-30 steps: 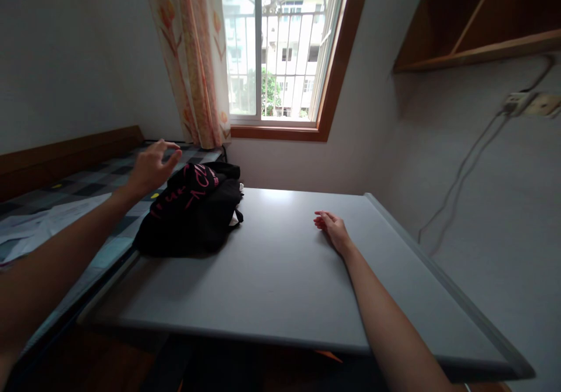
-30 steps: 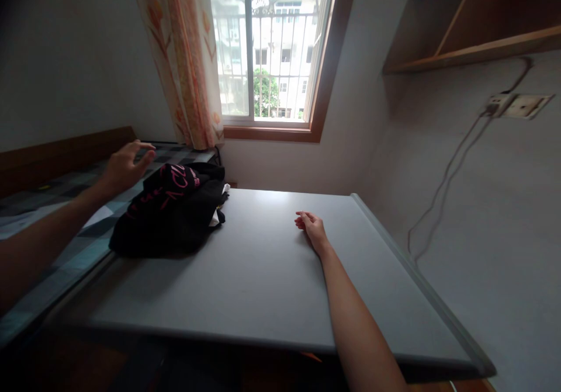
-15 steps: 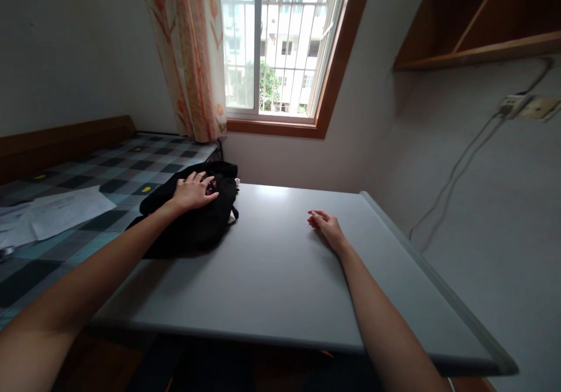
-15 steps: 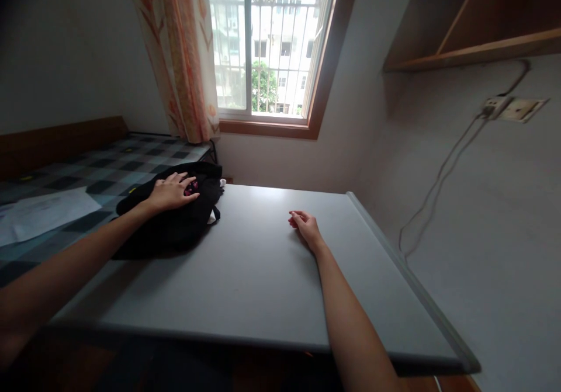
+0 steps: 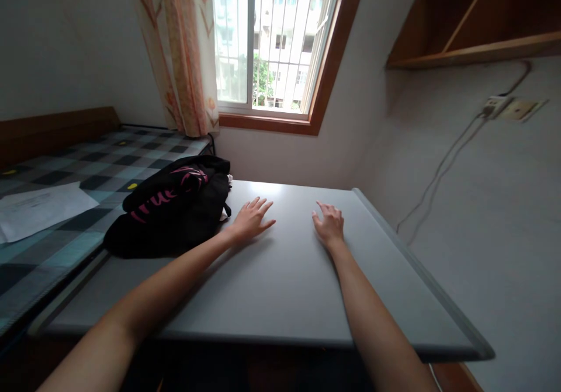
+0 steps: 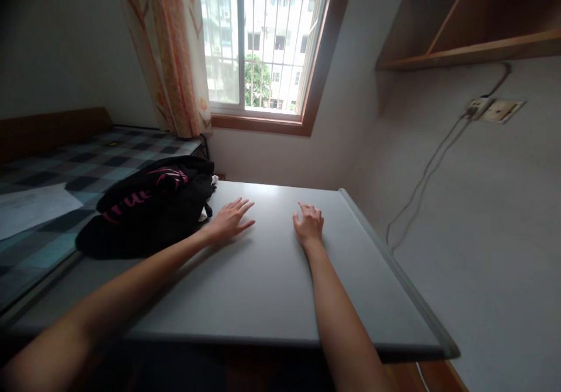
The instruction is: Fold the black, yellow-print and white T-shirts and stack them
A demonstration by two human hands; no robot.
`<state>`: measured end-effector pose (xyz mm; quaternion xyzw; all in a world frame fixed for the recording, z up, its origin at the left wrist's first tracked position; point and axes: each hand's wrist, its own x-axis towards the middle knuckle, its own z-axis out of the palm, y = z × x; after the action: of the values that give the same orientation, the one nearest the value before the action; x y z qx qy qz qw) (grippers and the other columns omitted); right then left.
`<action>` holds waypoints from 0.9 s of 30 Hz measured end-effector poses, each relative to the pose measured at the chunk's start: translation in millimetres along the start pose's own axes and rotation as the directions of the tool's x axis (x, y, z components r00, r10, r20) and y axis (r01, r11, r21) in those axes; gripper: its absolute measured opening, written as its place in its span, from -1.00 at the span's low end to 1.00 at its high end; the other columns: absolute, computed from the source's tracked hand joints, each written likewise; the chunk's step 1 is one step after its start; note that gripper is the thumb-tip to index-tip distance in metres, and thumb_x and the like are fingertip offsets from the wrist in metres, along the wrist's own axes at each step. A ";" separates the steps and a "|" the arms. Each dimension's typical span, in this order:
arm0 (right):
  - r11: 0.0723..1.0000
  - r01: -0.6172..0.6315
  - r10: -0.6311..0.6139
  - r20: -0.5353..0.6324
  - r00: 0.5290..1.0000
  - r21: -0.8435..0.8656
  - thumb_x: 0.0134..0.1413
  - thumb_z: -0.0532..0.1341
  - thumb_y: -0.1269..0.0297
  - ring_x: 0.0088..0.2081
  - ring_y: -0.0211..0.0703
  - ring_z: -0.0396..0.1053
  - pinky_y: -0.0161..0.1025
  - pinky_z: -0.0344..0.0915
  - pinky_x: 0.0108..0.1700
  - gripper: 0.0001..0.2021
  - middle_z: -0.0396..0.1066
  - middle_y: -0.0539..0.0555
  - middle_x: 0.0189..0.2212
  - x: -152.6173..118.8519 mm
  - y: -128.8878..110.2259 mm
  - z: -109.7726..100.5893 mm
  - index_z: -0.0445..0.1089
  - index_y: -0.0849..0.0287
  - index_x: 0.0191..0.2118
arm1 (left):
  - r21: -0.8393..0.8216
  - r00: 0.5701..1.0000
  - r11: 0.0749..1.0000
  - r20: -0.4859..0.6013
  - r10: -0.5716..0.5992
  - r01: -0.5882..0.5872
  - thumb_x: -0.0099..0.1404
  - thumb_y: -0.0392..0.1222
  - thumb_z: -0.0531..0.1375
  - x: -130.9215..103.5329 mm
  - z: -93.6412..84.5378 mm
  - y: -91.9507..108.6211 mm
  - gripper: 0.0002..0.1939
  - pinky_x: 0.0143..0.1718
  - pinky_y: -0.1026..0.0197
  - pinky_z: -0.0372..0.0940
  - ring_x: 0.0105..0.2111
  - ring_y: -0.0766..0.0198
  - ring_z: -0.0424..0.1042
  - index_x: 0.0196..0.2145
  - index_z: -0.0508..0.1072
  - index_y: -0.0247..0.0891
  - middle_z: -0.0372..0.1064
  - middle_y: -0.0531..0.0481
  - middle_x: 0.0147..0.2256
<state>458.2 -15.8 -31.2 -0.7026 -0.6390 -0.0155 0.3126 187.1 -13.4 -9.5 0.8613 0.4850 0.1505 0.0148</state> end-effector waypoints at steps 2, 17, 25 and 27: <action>0.985 -0.089 0.097 0.047 0.994 -0.151 0.23 0.05 0.05 0.24 0.20 0.04 0.09 0.03 0.21 -0.46 0.18 0.19 0.27 -1.9 -1.8 -1.1 0.27 0.10 0.26 | 0.033 0.996 0.997 0.056 -0.065 0.063 0.38 0.22 -0.07 -4.6 13.1 2.0 -0.31 0.29 -0.21 -0.10 0.36 -0.12 -0.13 0.33 0.11 -0.19 0.00 -0.19 0.34; 0.890 -0.151 0.340 0.406 0.848 -0.430 0.18 -0.27 -0.33 0.40 0.24 -0.38 0.22 -0.39 0.32 -0.20 -0.34 0.09 0.44 -4.8 -10.2 -1.8 -0.22 -0.04 0.43 | 0.069 0.986 0.994 0.134 -0.096 0.088 0.36 0.30 -0.12 -12.4 17.3 1.5 -0.29 0.29 -0.27 -0.17 0.35 -0.16 -0.13 0.34 0.11 -0.05 -0.07 -0.09 0.37; 0.892 -0.149 0.334 0.402 0.852 -0.427 0.19 -0.23 -0.30 0.40 0.26 -0.38 0.23 -0.38 0.32 -0.22 -0.34 0.10 0.44 -4.2 -8.7 0.2 -0.21 -0.03 0.43 | 0.053 0.988 0.995 0.127 -0.086 0.080 0.36 0.28 -0.10 -13.3 17.6 0.0 -0.31 0.29 -0.27 -0.17 0.35 -0.18 -0.12 0.33 0.13 -0.07 -0.07 -0.10 0.37; 0.895 -0.149 0.331 0.402 0.854 -0.420 0.19 -0.23 -0.30 0.40 0.26 -0.38 0.23 -0.38 0.32 -0.22 -0.34 0.11 0.44 -4.1 -8.4 0.1 -0.19 -0.03 0.43 | 0.052 0.988 0.995 0.124 -0.086 0.080 0.36 0.28 -0.10 -13.3 18.0 -0.2 -0.31 0.29 -0.26 -0.18 0.35 -0.17 -0.12 0.33 0.13 -0.07 -0.07 -0.10 0.37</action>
<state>449.8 -19.5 -29.5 -0.8076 -0.5854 0.0707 0.0107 185.4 -22.3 -30.0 0.8482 0.5221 0.0834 0.0315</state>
